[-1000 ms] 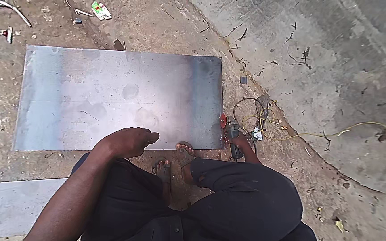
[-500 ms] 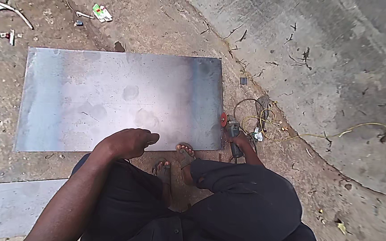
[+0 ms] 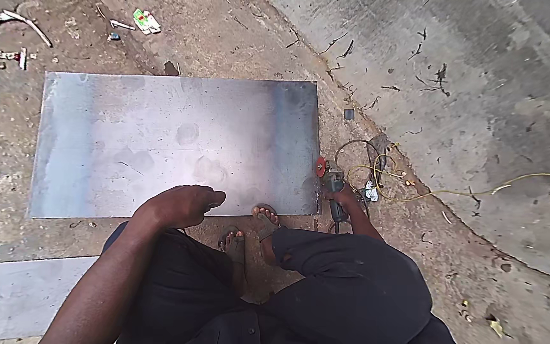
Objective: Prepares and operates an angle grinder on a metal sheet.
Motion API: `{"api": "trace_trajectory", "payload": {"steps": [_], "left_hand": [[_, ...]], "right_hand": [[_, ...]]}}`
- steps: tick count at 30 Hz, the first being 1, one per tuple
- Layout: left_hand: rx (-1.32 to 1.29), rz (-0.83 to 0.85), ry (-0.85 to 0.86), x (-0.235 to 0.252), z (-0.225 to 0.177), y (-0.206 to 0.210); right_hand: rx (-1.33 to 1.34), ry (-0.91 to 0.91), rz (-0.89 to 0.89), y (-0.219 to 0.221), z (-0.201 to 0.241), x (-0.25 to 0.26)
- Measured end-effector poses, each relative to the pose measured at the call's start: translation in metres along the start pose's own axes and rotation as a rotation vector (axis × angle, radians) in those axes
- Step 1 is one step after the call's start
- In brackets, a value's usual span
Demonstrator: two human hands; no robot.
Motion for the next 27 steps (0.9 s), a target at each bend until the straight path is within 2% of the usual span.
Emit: {"api": "trace_trajectory", "payload": {"steps": [27], "left_hand": [[-0.018, 0.003, 0.001, -0.001, 0.002, 0.000]], "right_hand": [[-0.022, 0.012, -0.007, 0.001, -0.002, -0.001]]}}
Point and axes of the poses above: each hand's wrist, its own x-axis towards the middle knuckle, its own y-axis out of the palm, z = x × y, the point moved 10 cm from there along x, towards the middle knuckle, and after that the axes turned 3 degrees about -y, right-handed, at the moved point
